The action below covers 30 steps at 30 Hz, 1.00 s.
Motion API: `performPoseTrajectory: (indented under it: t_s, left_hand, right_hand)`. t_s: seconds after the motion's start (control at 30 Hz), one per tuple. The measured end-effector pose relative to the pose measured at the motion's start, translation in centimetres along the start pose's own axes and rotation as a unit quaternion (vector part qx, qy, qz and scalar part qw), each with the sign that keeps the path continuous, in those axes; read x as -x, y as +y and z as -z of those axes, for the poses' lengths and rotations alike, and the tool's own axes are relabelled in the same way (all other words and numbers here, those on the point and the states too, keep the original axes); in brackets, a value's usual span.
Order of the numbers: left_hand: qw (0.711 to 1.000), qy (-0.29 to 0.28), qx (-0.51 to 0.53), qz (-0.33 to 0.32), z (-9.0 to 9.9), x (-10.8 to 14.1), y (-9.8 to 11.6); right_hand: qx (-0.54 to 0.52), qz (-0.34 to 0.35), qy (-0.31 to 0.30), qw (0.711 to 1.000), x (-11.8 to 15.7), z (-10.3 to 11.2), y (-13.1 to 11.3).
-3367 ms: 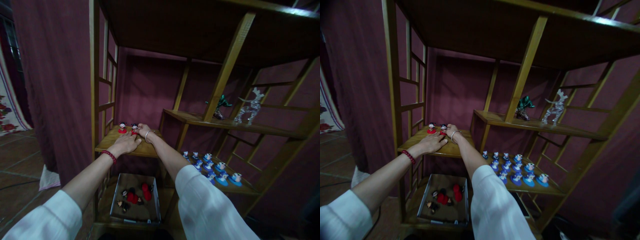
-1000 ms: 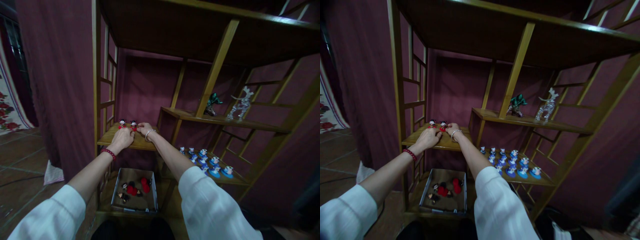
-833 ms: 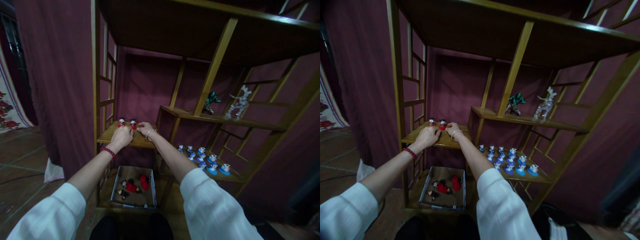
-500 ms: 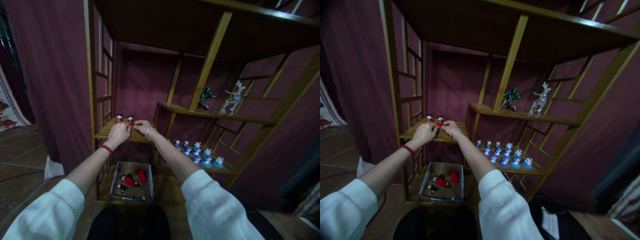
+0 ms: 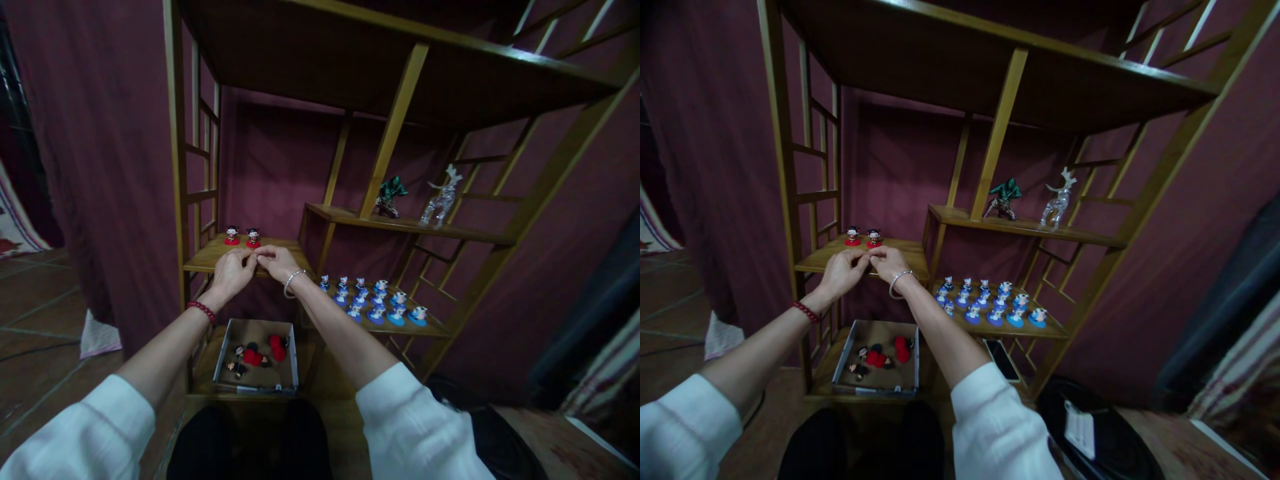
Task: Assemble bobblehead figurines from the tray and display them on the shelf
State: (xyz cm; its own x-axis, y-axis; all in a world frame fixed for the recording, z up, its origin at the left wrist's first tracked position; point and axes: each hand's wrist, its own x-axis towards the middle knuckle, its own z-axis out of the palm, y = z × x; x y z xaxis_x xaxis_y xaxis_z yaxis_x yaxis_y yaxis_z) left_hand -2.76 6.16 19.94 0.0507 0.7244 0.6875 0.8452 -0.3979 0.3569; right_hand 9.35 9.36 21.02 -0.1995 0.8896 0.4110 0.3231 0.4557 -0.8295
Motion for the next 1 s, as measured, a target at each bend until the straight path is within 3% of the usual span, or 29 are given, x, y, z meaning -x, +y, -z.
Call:
performPoseTrajectory:
  t_s: [0.27,0.67,1.0]
  left_hand:
    - [0.995,0.051,0.067,-0.049,0.0,2.2,0.5]
    - [0.995,0.029,0.076,-0.065,-1.1,5.6,0.5]
    - [0.993,0.002,0.090,-0.074,-4.1,7.7,-1.0]
  right_hand:
    - [0.047,0.067,0.001,0.997,2.5,0.2,0.4]
    - [0.172,0.148,0.027,0.973,6.9,-0.1,-0.1]
    - [0.206,0.117,0.004,0.971,8.2,-1.4,3.9]
